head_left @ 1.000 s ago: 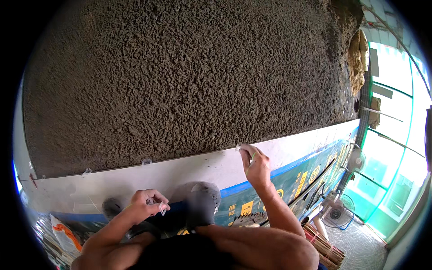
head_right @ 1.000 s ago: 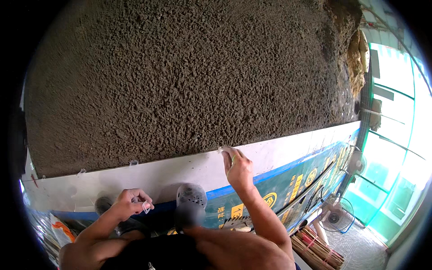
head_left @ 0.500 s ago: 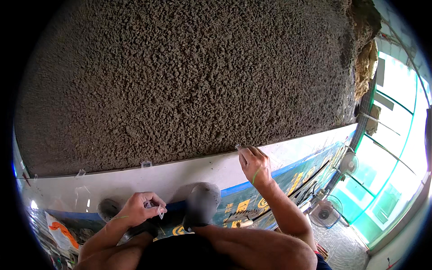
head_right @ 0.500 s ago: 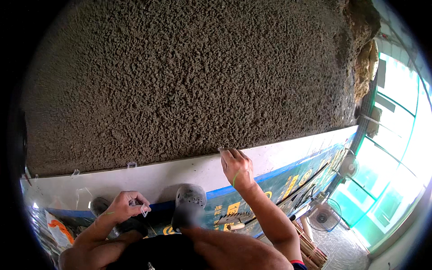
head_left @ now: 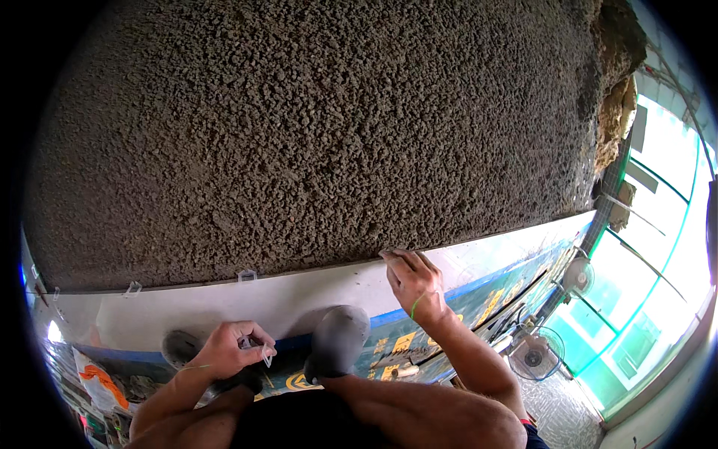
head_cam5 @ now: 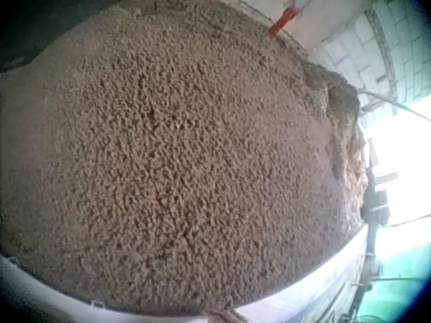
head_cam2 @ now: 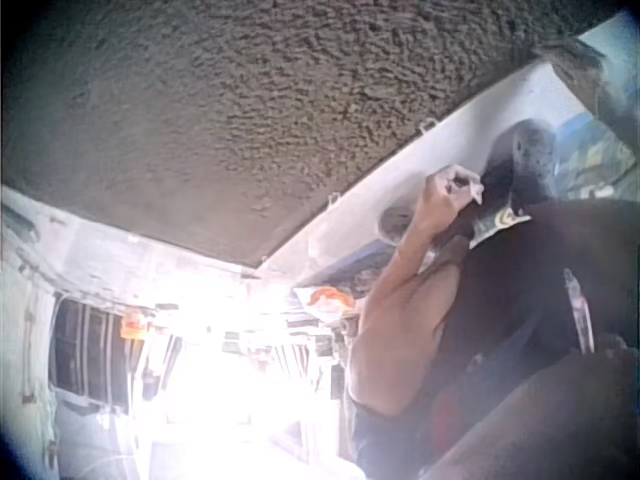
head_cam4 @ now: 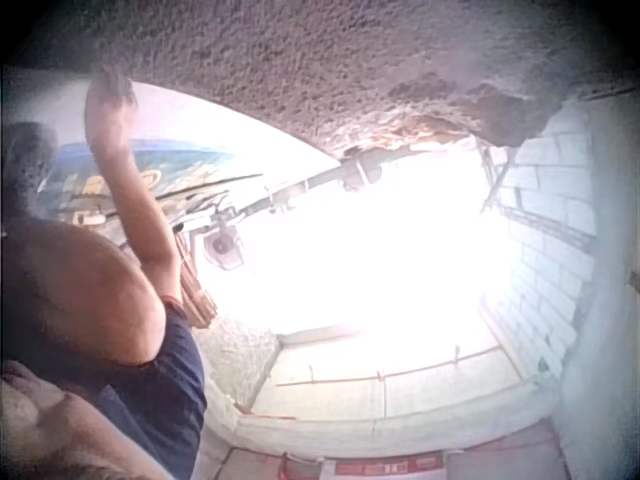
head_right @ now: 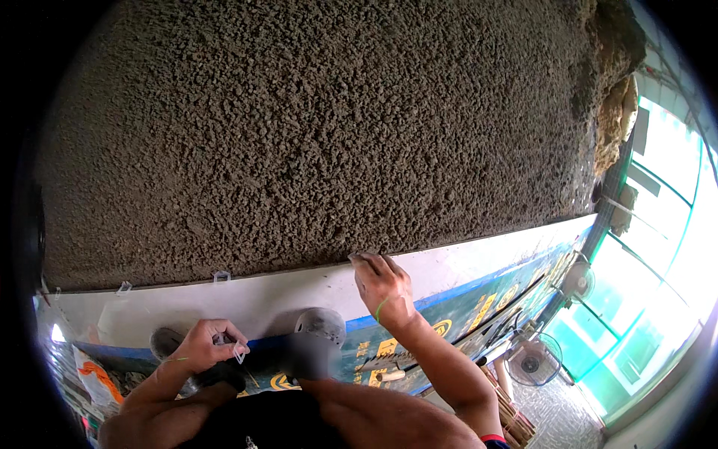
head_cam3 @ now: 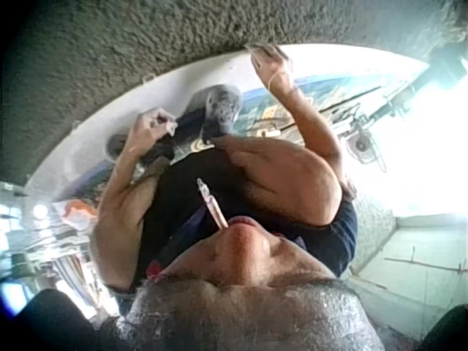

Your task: The person smooths the bedding material using a notched trowel before placing a tile into position and inserting plastic leveling spacers along the edges.

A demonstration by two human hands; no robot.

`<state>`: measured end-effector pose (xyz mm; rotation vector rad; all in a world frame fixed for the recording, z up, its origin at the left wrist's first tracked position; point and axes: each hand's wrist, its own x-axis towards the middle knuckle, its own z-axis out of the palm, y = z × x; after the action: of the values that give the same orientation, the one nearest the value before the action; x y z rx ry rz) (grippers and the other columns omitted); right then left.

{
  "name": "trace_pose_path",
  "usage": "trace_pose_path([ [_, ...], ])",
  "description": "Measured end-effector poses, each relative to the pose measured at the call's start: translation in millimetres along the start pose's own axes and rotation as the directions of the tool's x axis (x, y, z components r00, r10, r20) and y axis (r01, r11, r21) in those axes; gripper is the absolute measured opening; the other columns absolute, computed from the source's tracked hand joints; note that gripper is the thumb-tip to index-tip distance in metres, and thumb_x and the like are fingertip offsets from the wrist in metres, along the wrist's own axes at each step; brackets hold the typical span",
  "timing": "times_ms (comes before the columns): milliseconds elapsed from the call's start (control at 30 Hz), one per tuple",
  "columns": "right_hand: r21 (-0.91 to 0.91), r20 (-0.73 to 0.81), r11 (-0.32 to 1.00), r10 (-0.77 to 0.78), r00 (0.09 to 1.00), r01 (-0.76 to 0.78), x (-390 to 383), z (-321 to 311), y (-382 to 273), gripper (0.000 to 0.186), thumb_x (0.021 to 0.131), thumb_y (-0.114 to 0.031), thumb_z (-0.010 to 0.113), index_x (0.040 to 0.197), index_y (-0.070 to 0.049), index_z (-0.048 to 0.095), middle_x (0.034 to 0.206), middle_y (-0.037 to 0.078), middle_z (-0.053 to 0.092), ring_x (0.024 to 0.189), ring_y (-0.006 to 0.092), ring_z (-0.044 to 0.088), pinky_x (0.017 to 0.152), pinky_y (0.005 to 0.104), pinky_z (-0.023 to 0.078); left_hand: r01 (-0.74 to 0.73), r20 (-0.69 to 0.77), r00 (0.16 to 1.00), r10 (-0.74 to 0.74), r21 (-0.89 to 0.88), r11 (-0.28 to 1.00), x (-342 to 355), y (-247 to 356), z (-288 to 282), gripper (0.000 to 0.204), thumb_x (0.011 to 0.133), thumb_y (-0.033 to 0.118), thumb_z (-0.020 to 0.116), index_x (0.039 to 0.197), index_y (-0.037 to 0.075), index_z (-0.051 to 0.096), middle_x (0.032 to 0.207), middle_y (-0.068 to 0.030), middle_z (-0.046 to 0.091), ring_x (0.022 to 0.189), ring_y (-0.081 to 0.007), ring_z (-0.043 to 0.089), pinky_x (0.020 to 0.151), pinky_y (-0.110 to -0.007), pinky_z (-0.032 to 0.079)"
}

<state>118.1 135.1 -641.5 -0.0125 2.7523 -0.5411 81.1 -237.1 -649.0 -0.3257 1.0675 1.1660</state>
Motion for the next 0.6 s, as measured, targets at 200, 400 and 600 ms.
trace_pose_path([
  [200, -0.087, 0.162, 0.992, -0.074, 0.984, 0.088, 2, -5, 12, 0.030, 0.081, -0.002, 0.065, 0.110, -0.003, 0.071, 0.108, 0.013, 0.068, 0.096, 0.0320, 0.066, 0.083, 0.0435, 0.056, 0.027, -0.018, 1.000, -0.025, 0.084, 0.996, 1, 6, -1, 0.017, 0.090, 0.014, 0.076, 0.098, -0.001, 0.073, 0.087, -0.0056, 0.076, 0.077, -0.0067, 0.066, 0.067, -0.023, 0.050],
  [400, -0.079, 0.190, 0.984, -0.141, 0.972, 0.158, -1, 3, 5, 0.027, 0.081, -0.008, 0.061, 0.107, -0.002, 0.064, 0.102, 0.013, 0.061, 0.096, 0.0313, 0.062, 0.082, 0.0438, 0.055, 0.054, -0.043, 0.998, -0.047, 0.189, 0.981, -1, 23, 2, 0.015, 0.088, 0.011, 0.077, 0.096, 0.000, 0.073, 0.085, -0.0054, 0.075, 0.075, -0.0060, 0.064, 0.067, -0.023, 0.050],
  [600, -0.205, 0.350, 0.970, -0.052, 0.935, 0.131, 14, -3, -8, 0.019, 0.084, -0.010, 0.060, 0.101, -0.004, 0.064, 0.102, 0.012, 0.061, 0.098, 0.0288, 0.062, 0.084, 0.0423, 0.054, -0.045, -0.068, 0.996, 0.057, 0.167, 0.985, -1, 3, 0, 0.016, 0.087, 0.012, 0.077, 0.095, 0.000, 0.073, 0.085, -0.0047, 0.075, 0.076, -0.0075, 0.065, 0.070, -0.024, 0.051],
])
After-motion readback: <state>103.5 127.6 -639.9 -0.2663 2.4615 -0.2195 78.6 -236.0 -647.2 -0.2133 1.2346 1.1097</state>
